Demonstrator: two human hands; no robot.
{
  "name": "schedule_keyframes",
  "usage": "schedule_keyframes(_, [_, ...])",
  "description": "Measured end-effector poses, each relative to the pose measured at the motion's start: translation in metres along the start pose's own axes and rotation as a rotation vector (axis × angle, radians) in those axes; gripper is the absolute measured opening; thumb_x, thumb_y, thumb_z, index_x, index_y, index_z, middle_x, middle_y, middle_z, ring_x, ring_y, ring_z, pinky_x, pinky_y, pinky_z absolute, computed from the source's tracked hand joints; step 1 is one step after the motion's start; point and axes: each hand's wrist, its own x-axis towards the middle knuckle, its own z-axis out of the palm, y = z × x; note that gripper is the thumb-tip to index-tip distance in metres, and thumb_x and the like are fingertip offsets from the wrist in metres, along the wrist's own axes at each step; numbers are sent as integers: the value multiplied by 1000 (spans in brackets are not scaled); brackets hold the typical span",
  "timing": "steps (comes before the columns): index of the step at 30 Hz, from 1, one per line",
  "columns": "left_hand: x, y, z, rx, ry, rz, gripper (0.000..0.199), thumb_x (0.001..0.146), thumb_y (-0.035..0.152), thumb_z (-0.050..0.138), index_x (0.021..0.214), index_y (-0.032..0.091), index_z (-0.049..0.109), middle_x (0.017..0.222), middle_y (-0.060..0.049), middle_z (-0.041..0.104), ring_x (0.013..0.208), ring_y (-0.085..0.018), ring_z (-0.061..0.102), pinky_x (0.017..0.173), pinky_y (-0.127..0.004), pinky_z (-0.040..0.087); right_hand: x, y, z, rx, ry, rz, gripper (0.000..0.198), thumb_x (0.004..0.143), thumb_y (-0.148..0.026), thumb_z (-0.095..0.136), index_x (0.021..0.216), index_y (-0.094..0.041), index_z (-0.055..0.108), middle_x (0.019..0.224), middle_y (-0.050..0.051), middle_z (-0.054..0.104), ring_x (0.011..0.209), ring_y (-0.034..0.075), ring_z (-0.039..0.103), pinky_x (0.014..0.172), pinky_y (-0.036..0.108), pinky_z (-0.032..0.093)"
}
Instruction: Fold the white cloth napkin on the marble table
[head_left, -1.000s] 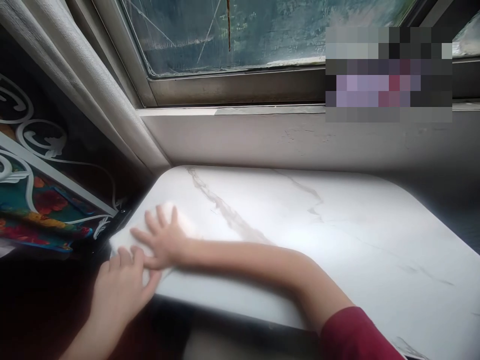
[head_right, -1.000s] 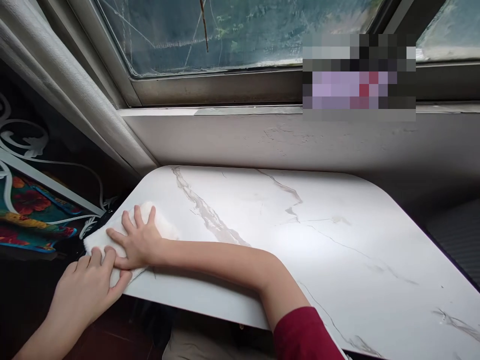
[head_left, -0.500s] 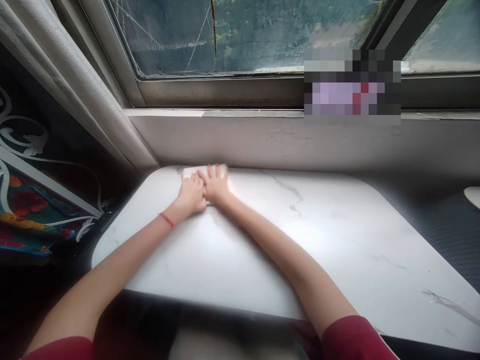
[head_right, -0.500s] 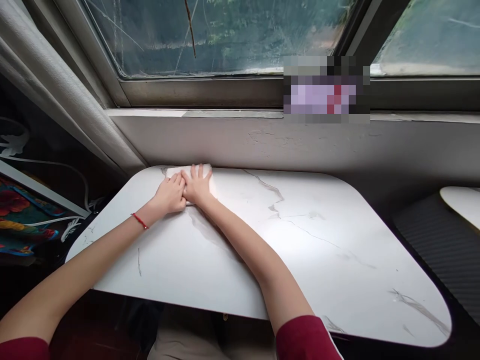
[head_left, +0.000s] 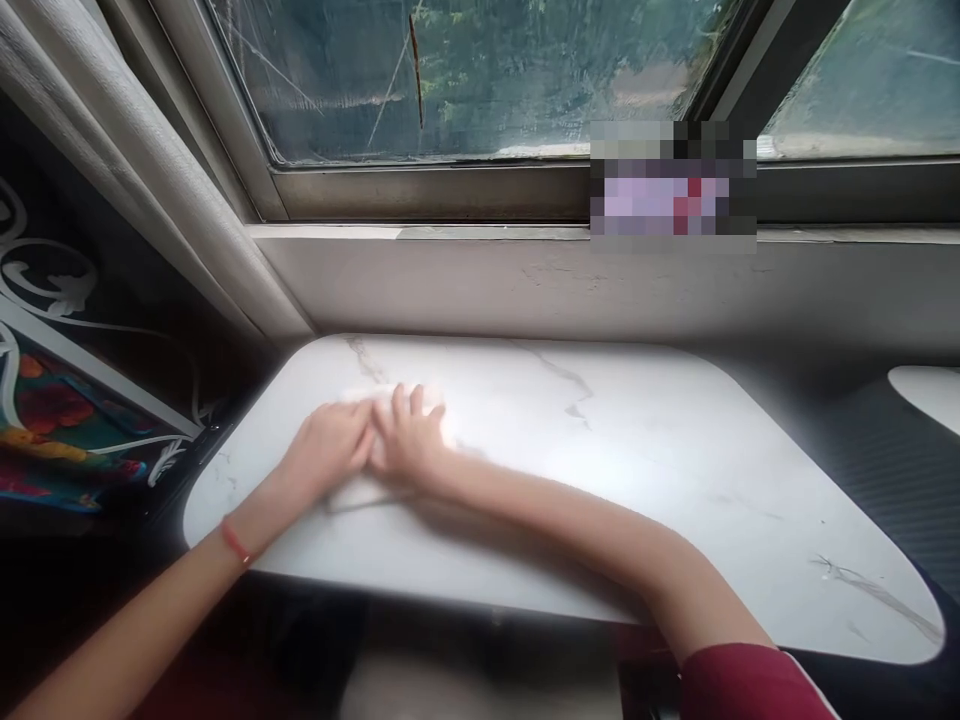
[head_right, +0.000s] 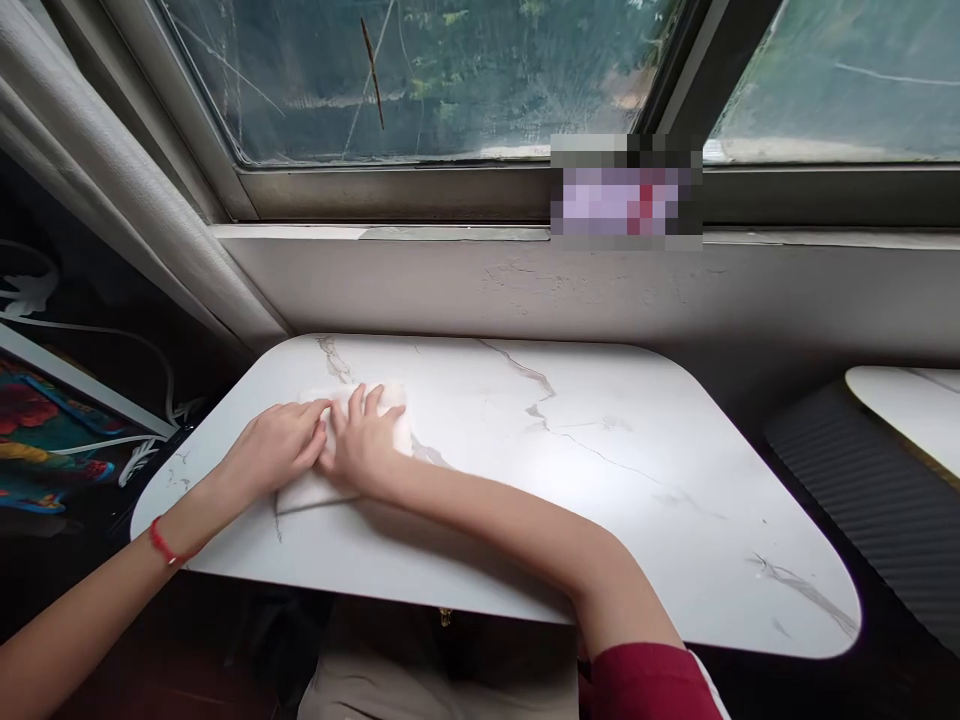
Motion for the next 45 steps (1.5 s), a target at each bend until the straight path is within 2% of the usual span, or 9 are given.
schedule_keyframes(4, [-49,19,6,37,57,6,40,94,18,34,118,12,65,111,-17,71,101,-30,67,85,-42,53,-62,-32,-4,-79,15,-103,71,91,-42,54,153,-9,43,158,25,36,143,53,31,106,80,29])
schedule_keyframes(7, [-72,28,15,14,105,63,48,92,17,34,132,9,59,139,-20,59,130,-32,55,103,-44,49,-91,-29,-3,-153,147,-345,62,90,-35,55,143,-3,53,151,25,46,145,47,32,121,69,19])
schedule_keyframes(9, [-76,27,22,-49,102,99,53,92,18,33,141,9,52,153,-17,47,145,-29,41,114,-43,41,-95,-16,2,-131,207,-502,58,94,-34,50,139,1,55,145,27,52,142,42,39,121,61,26])
schedule_keyframes(12, [-67,19,32,-149,66,116,56,95,20,30,148,8,44,159,-16,39,150,-26,32,119,-43,36,-80,7,10,-35,232,-583,59,97,-42,43,137,0,54,140,28,55,134,40,47,110,59,39])
schedule_keyframes(18, [22,10,47,-124,12,102,56,96,24,33,146,0,44,156,-24,39,149,-30,33,120,-46,33,-21,61,17,-11,263,-468,56,95,-35,41,137,0,50,147,30,46,136,42,40,103,58,38])
schedule_keyframes(23, [131,36,55,-94,10,85,56,95,20,36,145,-4,43,156,-25,38,149,-32,34,119,-42,31,18,136,13,-107,267,-269,55,94,-31,36,142,-4,47,155,23,41,138,38,37,104,53,32])
schedule_keyframes(26, [168,52,63,-144,88,99,54,94,18,36,143,-3,44,154,-26,42,145,-32,39,117,-44,32,27,172,7,-148,257,-202,55,94,-31,36,141,-6,48,154,22,43,135,34,38,102,48,32])
schedule_keyframes(36, [174,47,70,-262,143,154,49,95,19,32,138,2,48,150,-22,46,140,-30,43,115,-41,31,40,175,0,-237,240,-85,53,83,-32,48,130,-9,57,115,19,60,99,34,47,85,43,34])
schedule_keyframes(45, [171,45,51,-247,180,332,26,88,21,43,106,14,61,115,-15,63,107,-29,56,92,-41,45,21,150,-3,-203,274,83,40,91,-23,40,121,-7,60,105,18,61,92,31,48,82,42,35])
